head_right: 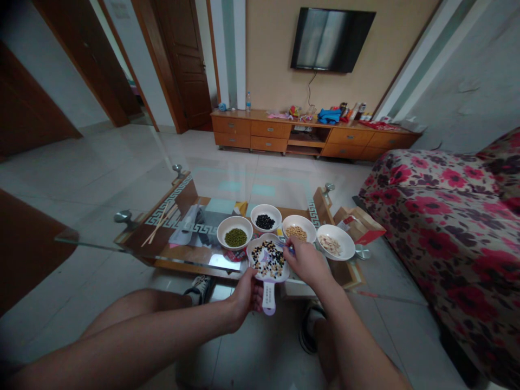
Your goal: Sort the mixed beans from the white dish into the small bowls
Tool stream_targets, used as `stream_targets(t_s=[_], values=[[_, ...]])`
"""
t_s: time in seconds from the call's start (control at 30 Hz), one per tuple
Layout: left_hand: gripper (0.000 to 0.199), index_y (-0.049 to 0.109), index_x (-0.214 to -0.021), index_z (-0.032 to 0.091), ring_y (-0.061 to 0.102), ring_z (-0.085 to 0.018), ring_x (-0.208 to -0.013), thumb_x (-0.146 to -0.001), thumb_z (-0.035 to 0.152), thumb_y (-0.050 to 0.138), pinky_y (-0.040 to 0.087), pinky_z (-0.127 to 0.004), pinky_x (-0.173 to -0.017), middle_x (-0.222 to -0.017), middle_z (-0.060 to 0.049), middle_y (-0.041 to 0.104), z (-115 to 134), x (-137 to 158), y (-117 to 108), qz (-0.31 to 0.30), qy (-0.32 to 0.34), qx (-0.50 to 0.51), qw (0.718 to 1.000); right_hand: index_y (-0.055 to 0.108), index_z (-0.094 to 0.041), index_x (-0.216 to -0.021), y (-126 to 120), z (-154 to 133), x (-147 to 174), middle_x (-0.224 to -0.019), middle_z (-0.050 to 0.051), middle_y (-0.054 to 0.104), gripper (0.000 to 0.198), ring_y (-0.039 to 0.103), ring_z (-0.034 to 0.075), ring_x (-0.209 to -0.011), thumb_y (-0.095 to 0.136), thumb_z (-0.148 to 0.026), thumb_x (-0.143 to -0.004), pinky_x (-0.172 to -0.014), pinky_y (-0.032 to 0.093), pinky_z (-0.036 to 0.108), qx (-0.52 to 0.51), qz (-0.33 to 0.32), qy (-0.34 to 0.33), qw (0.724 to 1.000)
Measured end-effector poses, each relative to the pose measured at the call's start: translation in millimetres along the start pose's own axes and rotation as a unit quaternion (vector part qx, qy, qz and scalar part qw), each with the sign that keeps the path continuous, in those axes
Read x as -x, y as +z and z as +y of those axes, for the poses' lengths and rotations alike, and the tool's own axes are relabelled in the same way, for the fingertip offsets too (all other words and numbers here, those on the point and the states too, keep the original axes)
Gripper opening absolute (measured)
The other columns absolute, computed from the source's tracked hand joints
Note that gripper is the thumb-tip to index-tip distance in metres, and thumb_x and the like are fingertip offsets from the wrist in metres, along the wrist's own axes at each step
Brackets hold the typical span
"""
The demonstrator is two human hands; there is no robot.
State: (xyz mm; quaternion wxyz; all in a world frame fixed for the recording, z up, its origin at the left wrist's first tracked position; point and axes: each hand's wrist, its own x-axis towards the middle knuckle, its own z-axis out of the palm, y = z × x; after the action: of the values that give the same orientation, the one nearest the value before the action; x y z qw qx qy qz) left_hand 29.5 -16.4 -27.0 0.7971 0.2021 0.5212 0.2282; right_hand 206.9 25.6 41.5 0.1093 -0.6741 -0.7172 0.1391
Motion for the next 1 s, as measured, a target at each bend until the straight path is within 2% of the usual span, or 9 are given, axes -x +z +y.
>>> stream_targets(t_s=[0.27,0.47,0.7,1.0], values=[[0.057,0.058,-0.073,0.014,0.044,-0.013,-0.041,-0.092,0.049,0.018,0.025,-0.025,-0.047,-0.051,-0.002,0.052,1.6,3.7,-0.5,-0.012,0.003,-0.004,1.000,0.060,-0.020,-0.087,2.3,-3.0,0.1,-0.080,0.004,0.068,0.017,0.060,0.015,-0.069,0.048,-0.032,-0.088,-0.057,0.030,0.023,0.009,-0.035,-0.024,0.999],[0.055,0.059,-0.076,0.015,0.043,-0.012,-0.038,-0.093,0.049,0.018,0.024,-0.024,-0.045,-0.048,-0.001,0.051,-0.5,-0.8,-0.8,-0.010,0.001,0.010,1.000,0.062,-0.020,-0.086,-1.2,-2.7,0.7,-0.079,0.004,0.068,0.017,0.059,0.015,-0.068,0.050,-0.033,-0.087,-0.056,0.028,0.023,0.035,-0.033,-0.011,0.999],[0.055,0.058,-0.074,0.015,0.043,-0.012,-0.038,-0.093,0.049,0.020,0.025,-0.024,-0.045,-0.048,-0.001,0.051,0.8,1.7,-0.2,-0.001,0.005,0.015,1.000,0.062,-0.020,-0.086,-3.1,-1.8,0.6,-0.078,0.005,0.067,0.019,0.059,0.015,-0.067,0.049,-0.034,-0.087,-0.060,0.032,0.023,0.031,-0.033,-0.017,0.999],[0.056,0.057,-0.074,0.015,0.042,-0.012,-0.038,-0.092,0.049,0.017,0.023,-0.025,-0.045,-0.049,-0.001,0.050,-0.9,-1.5,0.1,-0.009,0.003,0.013,1.000,0.063,-0.021,-0.088,-2.2,-3.4,1.9,-0.079,0.004,0.068,0.019,0.058,0.014,-0.067,0.051,-0.036,-0.086,-0.056,0.027,0.023,0.040,-0.032,-0.007,0.999]])
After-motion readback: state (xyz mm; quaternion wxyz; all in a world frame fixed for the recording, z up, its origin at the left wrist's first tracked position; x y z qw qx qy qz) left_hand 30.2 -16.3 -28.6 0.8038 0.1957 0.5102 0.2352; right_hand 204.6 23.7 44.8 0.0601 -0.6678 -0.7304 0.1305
